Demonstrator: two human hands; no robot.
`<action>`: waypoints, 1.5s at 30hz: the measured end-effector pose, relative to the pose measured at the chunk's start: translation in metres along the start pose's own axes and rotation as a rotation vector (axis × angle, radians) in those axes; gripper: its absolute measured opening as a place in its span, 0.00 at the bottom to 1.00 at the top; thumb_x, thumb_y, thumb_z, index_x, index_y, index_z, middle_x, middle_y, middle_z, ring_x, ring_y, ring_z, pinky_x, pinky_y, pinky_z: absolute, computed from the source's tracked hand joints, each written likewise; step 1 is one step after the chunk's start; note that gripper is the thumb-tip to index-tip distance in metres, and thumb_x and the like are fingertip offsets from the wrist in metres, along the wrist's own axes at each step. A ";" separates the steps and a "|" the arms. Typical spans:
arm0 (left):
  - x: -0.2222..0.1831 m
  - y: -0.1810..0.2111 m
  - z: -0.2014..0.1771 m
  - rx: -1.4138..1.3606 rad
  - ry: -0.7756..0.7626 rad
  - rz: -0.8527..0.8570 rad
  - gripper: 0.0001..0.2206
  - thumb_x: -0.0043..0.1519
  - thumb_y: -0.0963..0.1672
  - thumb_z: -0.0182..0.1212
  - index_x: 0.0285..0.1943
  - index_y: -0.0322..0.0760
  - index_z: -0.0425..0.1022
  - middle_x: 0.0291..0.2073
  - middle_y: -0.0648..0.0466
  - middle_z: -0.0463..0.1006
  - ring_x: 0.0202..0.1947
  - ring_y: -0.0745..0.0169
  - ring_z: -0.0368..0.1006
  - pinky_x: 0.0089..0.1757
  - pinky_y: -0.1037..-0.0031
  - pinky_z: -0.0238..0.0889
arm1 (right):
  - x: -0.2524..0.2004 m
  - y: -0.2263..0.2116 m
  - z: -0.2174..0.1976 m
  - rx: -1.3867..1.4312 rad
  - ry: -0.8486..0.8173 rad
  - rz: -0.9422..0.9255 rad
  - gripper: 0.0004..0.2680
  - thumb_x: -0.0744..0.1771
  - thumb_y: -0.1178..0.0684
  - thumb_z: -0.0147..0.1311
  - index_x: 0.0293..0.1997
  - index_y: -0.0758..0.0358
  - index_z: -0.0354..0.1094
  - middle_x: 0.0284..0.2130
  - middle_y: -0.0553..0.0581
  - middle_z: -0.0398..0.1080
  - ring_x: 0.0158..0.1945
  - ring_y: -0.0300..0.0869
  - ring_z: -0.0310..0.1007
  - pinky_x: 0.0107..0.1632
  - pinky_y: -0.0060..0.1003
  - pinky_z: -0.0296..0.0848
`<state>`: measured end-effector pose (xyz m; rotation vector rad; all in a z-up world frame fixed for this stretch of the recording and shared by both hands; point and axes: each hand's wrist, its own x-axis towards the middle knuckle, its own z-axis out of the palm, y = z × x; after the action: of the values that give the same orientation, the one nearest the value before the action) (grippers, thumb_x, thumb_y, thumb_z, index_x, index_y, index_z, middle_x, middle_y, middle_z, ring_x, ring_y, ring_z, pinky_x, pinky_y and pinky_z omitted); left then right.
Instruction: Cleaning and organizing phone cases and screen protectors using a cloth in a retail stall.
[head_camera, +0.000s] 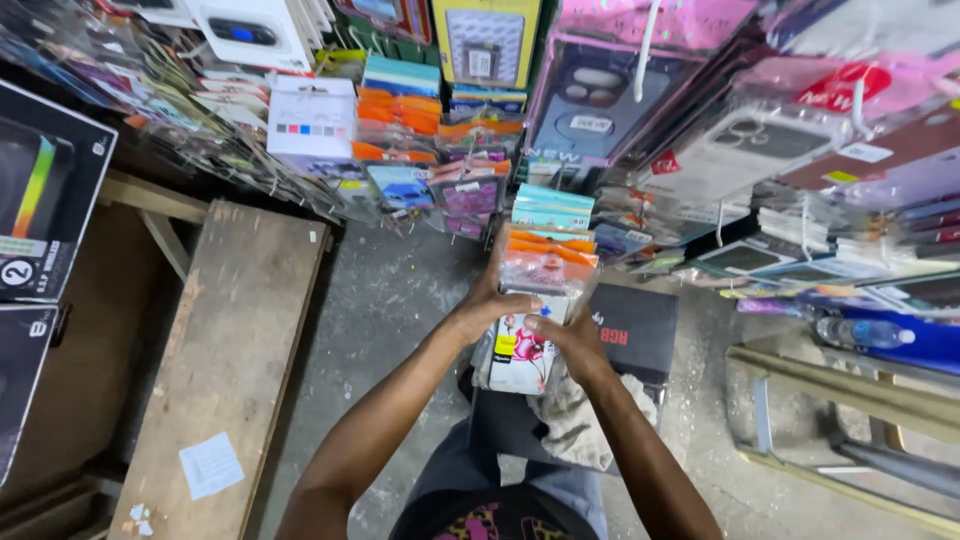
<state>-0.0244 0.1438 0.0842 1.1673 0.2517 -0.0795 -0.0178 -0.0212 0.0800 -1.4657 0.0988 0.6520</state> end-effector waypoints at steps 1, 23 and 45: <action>-0.003 0.001 0.002 -0.010 -0.008 -0.005 0.58 0.47 0.42 0.78 0.83 0.52 0.35 0.76 0.38 0.46 0.72 0.51 0.51 0.67 0.66 0.48 | -0.003 0.002 0.001 0.019 0.032 -0.013 0.32 0.57 0.53 0.75 0.65 0.71 0.60 0.53 0.67 0.71 0.59 0.52 0.68 0.62 0.56 0.65; -0.222 -0.318 -0.188 -0.915 0.070 -0.489 0.04 0.56 0.41 0.56 0.30 0.34 0.72 0.24 0.48 0.76 0.19 0.60 0.66 0.26 0.69 0.61 | 0.052 0.041 -0.015 -0.613 -0.070 -0.337 0.32 0.69 0.44 0.49 0.78 0.63 0.30 0.66 0.69 0.51 0.53 0.49 0.64 0.55 0.49 0.69; -0.248 -0.324 -0.153 -1.092 -0.077 -0.731 0.06 0.59 0.41 0.56 0.35 0.32 0.75 0.26 0.43 0.80 0.19 0.50 0.73 0.25 0.63 0.69 | 0.217 0.032 0.001 0.202 0.220 -0.256 0.38 0.67 0.66 0.51 0.79 0.41 0.20 0.52 0.59 0.68 0.37 0.38 0.71 0.34 0.26 0.72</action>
<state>-0.3512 0.1398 -0.2052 -0.0541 0.5538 -0.5539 0.1461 0.0545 -0.0453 -1.3224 0.1407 0.2630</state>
